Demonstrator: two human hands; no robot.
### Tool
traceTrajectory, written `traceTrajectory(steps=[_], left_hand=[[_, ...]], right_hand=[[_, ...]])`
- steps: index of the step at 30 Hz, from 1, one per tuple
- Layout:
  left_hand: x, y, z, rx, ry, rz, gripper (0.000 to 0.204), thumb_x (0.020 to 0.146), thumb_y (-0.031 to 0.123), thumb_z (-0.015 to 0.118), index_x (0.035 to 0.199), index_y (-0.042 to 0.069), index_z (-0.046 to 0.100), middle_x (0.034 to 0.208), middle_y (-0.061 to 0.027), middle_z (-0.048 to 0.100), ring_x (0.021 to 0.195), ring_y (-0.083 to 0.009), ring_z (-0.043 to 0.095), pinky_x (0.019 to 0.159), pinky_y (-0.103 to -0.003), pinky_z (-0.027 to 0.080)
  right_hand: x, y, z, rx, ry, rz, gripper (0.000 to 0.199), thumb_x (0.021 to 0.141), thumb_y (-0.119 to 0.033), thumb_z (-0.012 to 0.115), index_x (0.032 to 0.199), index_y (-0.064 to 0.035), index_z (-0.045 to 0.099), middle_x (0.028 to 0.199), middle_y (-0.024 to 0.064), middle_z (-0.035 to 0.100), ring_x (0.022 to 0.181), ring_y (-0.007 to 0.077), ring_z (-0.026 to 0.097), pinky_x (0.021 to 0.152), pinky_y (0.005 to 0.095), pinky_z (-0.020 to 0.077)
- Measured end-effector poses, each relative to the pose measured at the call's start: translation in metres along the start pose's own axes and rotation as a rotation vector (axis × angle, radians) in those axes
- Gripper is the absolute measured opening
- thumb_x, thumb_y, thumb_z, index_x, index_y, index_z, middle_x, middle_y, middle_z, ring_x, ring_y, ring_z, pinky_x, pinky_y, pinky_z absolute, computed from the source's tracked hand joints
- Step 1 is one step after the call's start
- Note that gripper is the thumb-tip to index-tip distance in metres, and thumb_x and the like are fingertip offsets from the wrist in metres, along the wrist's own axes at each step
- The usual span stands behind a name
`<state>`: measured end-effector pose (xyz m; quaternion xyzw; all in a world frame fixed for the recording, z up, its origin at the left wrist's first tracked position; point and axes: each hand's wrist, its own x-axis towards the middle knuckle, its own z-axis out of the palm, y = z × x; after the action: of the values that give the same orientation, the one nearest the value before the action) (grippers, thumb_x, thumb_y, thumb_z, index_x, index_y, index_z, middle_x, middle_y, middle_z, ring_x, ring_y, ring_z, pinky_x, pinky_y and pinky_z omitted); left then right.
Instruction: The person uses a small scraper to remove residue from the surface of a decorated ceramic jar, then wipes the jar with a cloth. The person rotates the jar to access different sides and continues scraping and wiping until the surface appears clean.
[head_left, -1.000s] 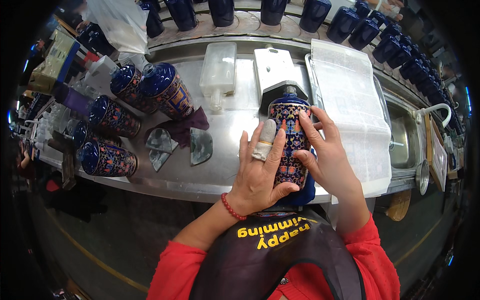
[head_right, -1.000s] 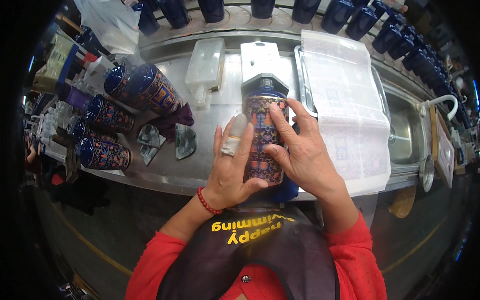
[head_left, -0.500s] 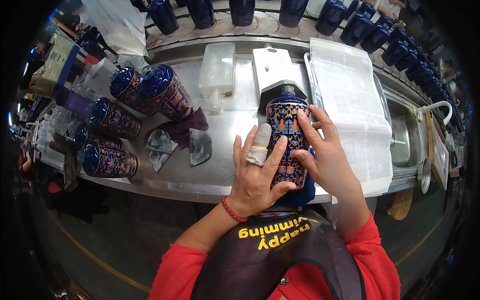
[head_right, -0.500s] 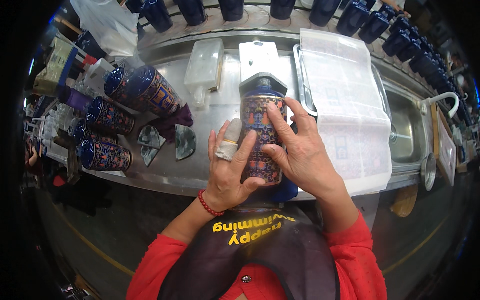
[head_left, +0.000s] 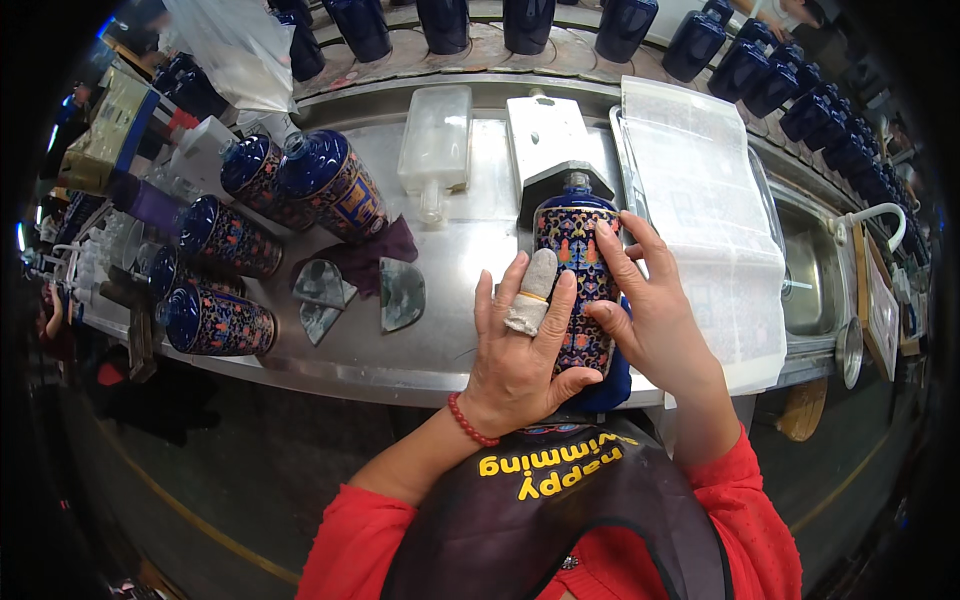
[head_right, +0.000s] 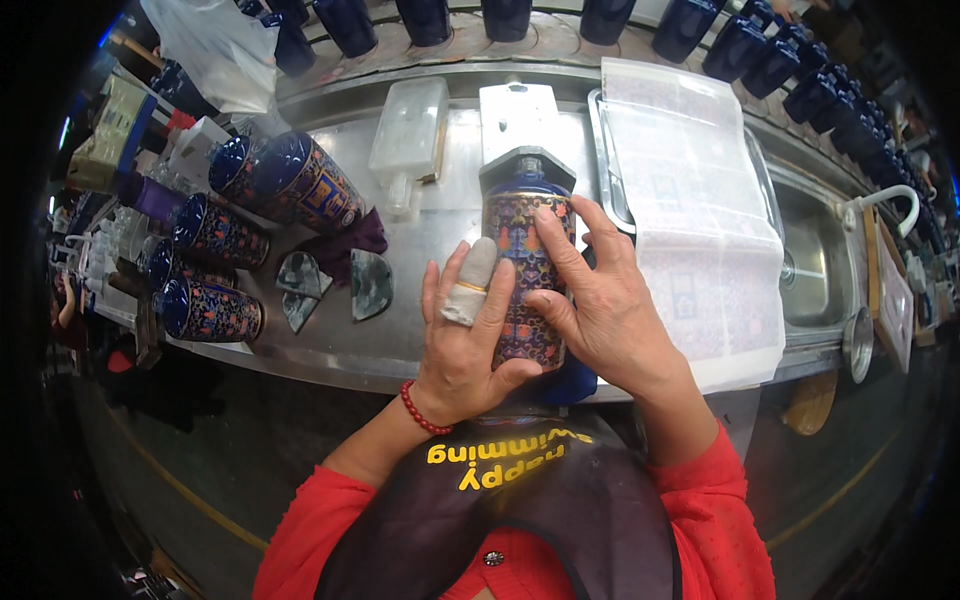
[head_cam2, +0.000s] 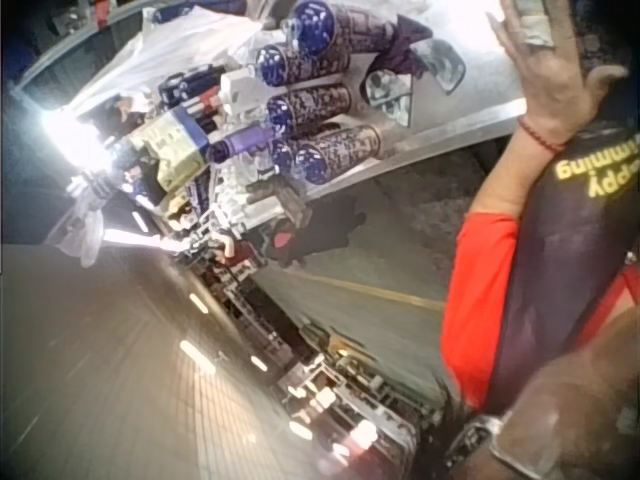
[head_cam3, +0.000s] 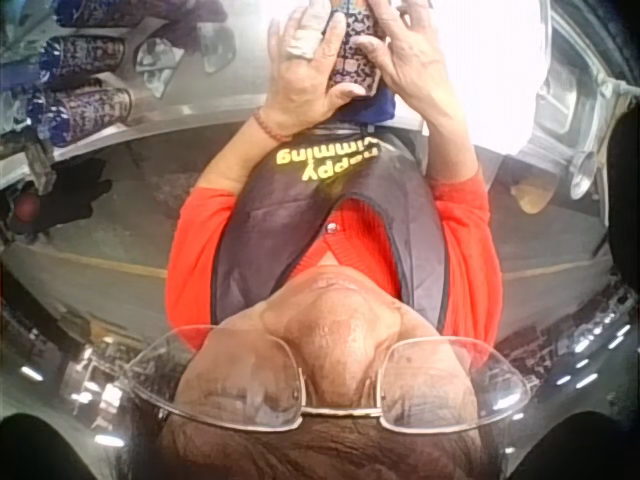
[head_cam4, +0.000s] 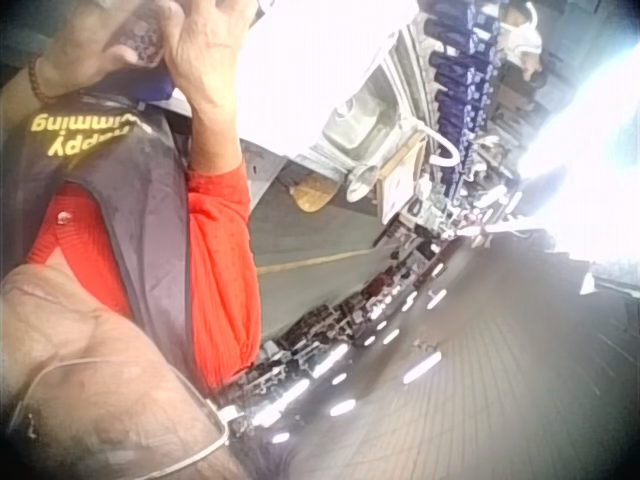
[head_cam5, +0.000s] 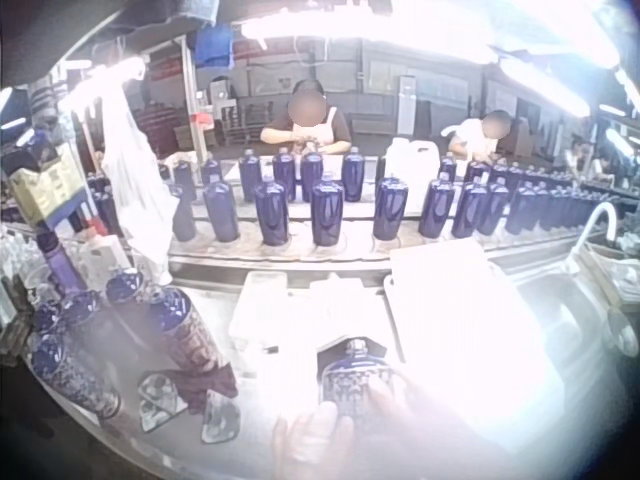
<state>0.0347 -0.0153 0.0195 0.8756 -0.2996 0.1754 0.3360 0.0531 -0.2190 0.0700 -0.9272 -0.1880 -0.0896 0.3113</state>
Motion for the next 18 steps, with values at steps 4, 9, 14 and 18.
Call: traceTrajectory(steps=[4,9,14,18], left_hand=[[0.002,0.002,-0.002,0.015,-0.014,0.009,0.09,0.096,0.07,0.046,0.153,0.001,0.044,0.153,-0.0261,0.044,0.146,-0.0465,0.032,0.119,-0.067,0.014],[0.001,0.003,0.002,-0.017,-0.014,0.005,0.094,0.095,0.071,0.046,0.155,0.0,0.04,0.157,-0.0262,0.039,0.146,-0.0471,0.031,0.119,-0.067,0.013],[-0.007,0.001,0.003,-0.141,0.051,-0.024,0.098,0.094,0.074,0.045,0.158,0.0,0.035,0.159,-0.0273,0.034,0.147,-0.0478,0.029,0.119,-0.067,0.013],[-0.01,0.001,0.002,-0.026,-0.016,-0.016,0.099,0.094,0.075,0.044,0.156,-0.001,0.037,0.158,-0.0275,0.035,0.147,-0.0474,0.028,0.119,-0.067,0.012]], right_hand=[[-0.001,0.001,0.0,-0.01,-0.002,-0.007,0.069,0.09,-0.028,0.075,0.152,-0.0108,0.049,0.153,0.0232,0.037,0.123,0.0409,0.05,0.103,0.0451,0.0466],[0.001,-0.001,0.0,-0.006,0.0,-0.002,0.068,0.091,-0.027,0.075,0.152,-0.0109,0.049,0.153,0.0234,0.037,0.123,0.0412,0.05,0.104,0.0451,0.0465],[-0.011,-0.009,-0.008,0.043,-0.009,0.0,0.069,0.089,-0.028,0.076,0.152,-0.0124,0.05,0.155,0.0246,0.035,0.124,0.0413,0.05,0.104,0.0467,0.0454],[-0.027,-0.016,-0.011,-0.04,-0.069,-0.058,0.069,0.088,-0.03,0.076,0.15,-0.0132,0.052,0.155,0.0247,0.035,0.124,0.0412,0.051,0.104,0.0477,0.0448]])
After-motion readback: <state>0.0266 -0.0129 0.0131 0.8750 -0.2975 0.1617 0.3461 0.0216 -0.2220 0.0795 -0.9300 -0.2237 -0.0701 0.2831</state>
